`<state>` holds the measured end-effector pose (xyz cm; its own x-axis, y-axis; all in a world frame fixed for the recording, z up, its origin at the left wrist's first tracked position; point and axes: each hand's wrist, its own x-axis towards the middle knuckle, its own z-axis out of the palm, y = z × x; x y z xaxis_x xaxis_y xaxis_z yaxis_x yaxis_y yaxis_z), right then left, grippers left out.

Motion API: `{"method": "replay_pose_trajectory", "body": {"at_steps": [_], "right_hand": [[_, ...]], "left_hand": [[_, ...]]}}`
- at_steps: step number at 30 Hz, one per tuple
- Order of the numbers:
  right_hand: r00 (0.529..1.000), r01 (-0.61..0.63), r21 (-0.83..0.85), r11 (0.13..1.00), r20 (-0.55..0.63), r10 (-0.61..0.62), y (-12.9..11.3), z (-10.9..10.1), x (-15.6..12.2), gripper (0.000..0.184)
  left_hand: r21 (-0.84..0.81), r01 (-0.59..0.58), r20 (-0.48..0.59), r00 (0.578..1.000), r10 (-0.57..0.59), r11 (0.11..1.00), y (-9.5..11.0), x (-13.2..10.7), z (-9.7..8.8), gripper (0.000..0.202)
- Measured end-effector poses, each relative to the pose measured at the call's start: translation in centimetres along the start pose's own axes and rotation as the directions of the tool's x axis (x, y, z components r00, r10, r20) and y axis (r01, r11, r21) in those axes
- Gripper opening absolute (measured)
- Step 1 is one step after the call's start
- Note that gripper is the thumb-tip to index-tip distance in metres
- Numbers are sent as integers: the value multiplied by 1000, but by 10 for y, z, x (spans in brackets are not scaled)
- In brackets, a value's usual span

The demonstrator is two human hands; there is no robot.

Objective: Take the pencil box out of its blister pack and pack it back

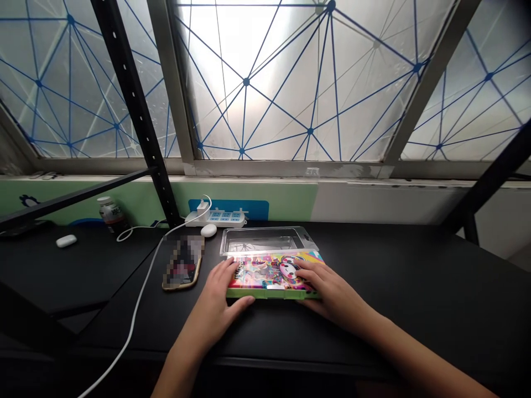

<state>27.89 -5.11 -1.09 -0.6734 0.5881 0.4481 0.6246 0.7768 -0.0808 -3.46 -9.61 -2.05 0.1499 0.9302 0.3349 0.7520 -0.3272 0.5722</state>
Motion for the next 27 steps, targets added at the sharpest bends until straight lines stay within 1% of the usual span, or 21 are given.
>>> {"method": "replay_pose_trajectory", "body": {"at_steps": [2, 4, 6, 9, 12, 15, 16, 18, 19, 21, 22, 24, 27], "right_hand": [[997, -62, 58, 996, 53, 59, 4, -1, -1, 53], [990, -125, 110, 986, 84, 116, 10, -1, -4, 63], [980, -189, 174, 966, 101, 173, 16, -1, -5, 65], [964, -264, 293, 919, 116, 240, 22, -2, -4, 64], [954, -299, 397, 868, 116, 275, 25, -5, -1, 64], [948, -317, 464, 827, 114, 299, 26, -7, 2, 67], [941, -333, 489, 806, 116, 318, 27, -8, 4, 64], [909, -392, 549, 738, 111, 401, 31, -8, 6, 53], [880, -431, 580, 691, 101, 464, 33, -7, 7, 50], [812, -492, 628, 603, 81, 578, 39, -4, 9, 50], [786, -508, 641, 575, 73, 614, 42, -3, 10, 51], [764, -521, 652, 551, 68, 641, 46, 0, 11, 52], [755, -532, 654, 538, 79, 651, 45, 1, 12, 52]], "left_hand": [[-24, 55, 23, 998, -55, 998, -2, -1, -1, 68], [-20, 73, 69, 995, -71, 997, -2, 0, -2, 74], [-17, 70, 89, 994, -68, 997, -1, 1, -1, 76], [-39, 88, 66, 994, -86, 995, 0, 1, -1, 82], [-73, 129, 53, 991, -125, 989, 1, 0, -2, 91], [-115, 164, 55, 986, -159, 980, 3, -1, -2, 98], [-129, 176, 54, 984, -170, 976, 4, -1, -2, 101], [-152, 198, 58, 980, -192, 968, 6, -2, -3, 105], [-158, 209, 63, 978, -201, 965, 7, -2, -3, 107], [-160, 228, 80, 973, -218, 960, 8, -2, -5, 110], [-155, 238, 87, 970, -227, 959, 9, -3, -6, 112], [-146, 250, 94, 967, -238, 957, 10, -3, -7, 114], [-149, 266, 101, 962, -253, 952, 12, -2, -9, 116]]}}
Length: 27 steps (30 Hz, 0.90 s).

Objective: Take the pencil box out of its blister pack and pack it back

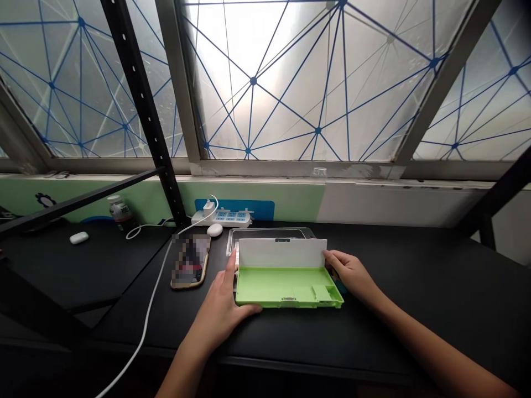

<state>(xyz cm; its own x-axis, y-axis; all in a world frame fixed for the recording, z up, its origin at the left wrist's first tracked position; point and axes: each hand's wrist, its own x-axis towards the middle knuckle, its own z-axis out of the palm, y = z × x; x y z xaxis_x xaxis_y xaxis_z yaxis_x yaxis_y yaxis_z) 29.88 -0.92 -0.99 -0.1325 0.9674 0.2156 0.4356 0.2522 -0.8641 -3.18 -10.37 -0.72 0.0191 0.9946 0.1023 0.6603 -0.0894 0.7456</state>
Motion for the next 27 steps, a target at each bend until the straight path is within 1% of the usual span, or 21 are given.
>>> {"method": "replay_pose_trajectory", "body": {"at_steps": [3, 5, 8, 10, 13, 15, 16, 18, 22, 24, 27], "right_hand": [[1000, -23, -6, 1000, -3, 23, -4, 0, -2, 51], [999, -36, -20, 999, 7, 36, -5, -2, -4, 53], [995, -30, -48, 998, 91, 34, -4, -9, -5, 57], [985, 37, -62, 997, 170, -26, -3, -14, -7, 60], [941, 169, -58, 984, 306, -144, -4, -19, -10, 71], [920, 184, -85, 979, 366, -141, -5, -18, -12, 77], [919, 177, -113, 978, 374, -123, -6, -17, -13, 77], [934, 164, -166, 972, 344, -99, -5, -13, -14, 74], [958, 155, -164, 974, 266, -107, 1, -7, -13, 55], [965, 101, -160, 982, 256, -58, 2, -6, -12, 52], [965, 20, -179, 984, 261, 28, 1, -6, -10, 54]], "left_hand": [[-28, 21, 1, 1000, -21, 999, 1, 0, -1, 115], [-33, 38, 5, 999, -37, 999, 1, 0, -1, 111], [-36, 77, -7, 997, -77, 996, -1, 1, 0, 98], [-46, 96, -39, 994, -98, 994, -2, 3, 1, 85], [-31, 101, -67, 992, -103, 994, -2, 6, 0, 63], [-13, 109, -74, 991, -110, 994, -2, 7, 0, 58], [-7, 111, -77, 991, -111, 994, -3, 7, 0, 58], [4, 99, -87, 991, -98, 995, -5, 7, 0, 58], [73, 5, -64, 998, -1, 997, -14, 8, 5, 60], [118, -54, -52, 997, 61, 992, -18, 10, 8, 56], [175, -130, -101, 984, 150, 976, -27, 13, 16, 46]]}}
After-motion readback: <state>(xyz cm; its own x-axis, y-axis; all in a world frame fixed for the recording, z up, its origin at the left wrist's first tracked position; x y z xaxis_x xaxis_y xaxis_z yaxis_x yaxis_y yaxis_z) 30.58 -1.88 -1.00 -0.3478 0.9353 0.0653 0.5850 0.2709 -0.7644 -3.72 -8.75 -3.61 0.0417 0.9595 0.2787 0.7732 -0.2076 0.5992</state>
